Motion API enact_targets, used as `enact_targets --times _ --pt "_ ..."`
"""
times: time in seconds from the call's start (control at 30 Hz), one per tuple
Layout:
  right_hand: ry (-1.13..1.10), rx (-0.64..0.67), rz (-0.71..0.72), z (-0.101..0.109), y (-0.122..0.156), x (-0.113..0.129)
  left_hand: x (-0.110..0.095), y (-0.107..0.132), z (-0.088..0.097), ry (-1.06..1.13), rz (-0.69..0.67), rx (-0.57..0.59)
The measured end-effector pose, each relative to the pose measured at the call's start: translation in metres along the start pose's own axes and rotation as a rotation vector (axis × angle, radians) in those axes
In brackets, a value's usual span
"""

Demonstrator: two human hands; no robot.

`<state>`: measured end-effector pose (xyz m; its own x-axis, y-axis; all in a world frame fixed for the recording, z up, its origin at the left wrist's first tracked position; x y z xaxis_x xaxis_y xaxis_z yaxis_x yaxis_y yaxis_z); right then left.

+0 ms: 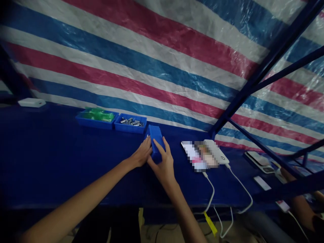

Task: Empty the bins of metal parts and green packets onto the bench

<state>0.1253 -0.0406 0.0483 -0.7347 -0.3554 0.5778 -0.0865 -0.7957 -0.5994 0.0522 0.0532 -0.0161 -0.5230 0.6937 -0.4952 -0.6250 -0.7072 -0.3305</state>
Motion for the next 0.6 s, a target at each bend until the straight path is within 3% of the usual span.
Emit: enact_targets --times 0.13,0.3,0.6 --pt "0.045 -0.011 -0.027 -0.001 0.003 -0.001 -0.005 0.001 0.005 -0.130 0.024 -0.028" --pt "0.048 0.084 -0.060 -0.005 -0.002 -0.004 -0.006 0.004 0.014 -0.206 0.188 -0.028" --pt "0.108 0.141 0.049 -0.014 -0.005 0.006 -0.002 0.008 0.016 -0.204 0.240 -0.029"
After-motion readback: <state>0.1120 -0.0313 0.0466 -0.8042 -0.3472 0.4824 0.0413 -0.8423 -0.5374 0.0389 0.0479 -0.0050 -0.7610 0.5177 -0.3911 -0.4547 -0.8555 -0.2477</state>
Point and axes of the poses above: each hand's wrist, its own y-axis away from the middle knuckle, its own z-axis out of the back of the hand, x = y × z, the point moved 7 cm from there along -y, towards the middle knuckle, and after that the axes turned 2 degrees about z, right-handed, at the moved point
